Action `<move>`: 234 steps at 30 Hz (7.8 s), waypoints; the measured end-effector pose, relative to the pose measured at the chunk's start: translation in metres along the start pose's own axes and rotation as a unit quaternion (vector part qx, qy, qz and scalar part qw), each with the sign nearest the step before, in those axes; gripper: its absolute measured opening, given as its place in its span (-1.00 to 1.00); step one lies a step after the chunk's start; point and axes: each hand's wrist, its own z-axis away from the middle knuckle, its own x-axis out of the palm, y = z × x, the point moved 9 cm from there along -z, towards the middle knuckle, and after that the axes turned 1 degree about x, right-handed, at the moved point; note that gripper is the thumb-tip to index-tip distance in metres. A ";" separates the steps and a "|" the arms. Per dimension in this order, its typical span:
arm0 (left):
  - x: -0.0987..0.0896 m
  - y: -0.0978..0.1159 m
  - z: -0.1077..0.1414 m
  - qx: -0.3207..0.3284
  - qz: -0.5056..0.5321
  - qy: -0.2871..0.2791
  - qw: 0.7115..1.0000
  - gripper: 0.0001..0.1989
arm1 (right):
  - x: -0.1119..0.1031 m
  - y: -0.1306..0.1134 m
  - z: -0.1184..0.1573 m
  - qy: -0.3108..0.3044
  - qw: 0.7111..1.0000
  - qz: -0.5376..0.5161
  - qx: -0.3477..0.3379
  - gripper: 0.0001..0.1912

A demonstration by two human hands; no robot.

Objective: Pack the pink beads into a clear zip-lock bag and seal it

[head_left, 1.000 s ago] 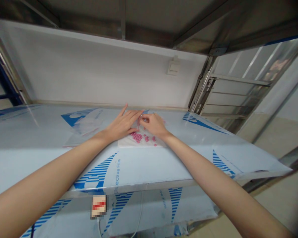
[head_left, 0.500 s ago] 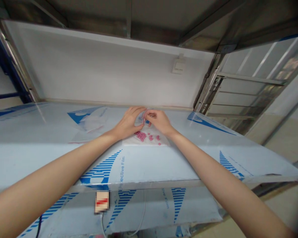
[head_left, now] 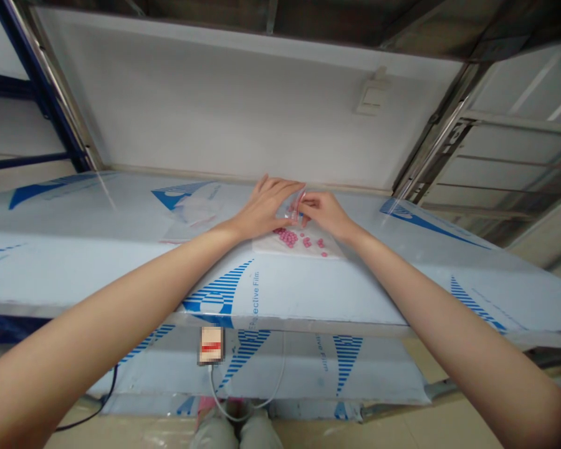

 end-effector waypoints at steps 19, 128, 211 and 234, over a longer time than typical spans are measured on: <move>-0.008 0.012 0.001 0.060 -0.119 0.031 0.991 -0.36 | -0.011 -0.006 0.001 0.075 0.997 -0.005 -0.011 -0.82; -0.052 0.037 0.004 0.091 -0.344 0.199 0.913 -0.79 | -0.022 -0.048 0.013 0.205 0.955 0.195 -0.087 -0.43; -0.027 -0.055 0.016 -0.185 0.073 0.218 0.955 -0.59 | 0.035 0.010 -0.007 -0.054 0.916 0.390 -0.077 -0.77; -0.020 -0.057 0.013 -0.191 0.105 0.194 0.956 -0.56 | -0.022 -0.019 -0.006 0.175 0.920 0.342 -0.072 -0.89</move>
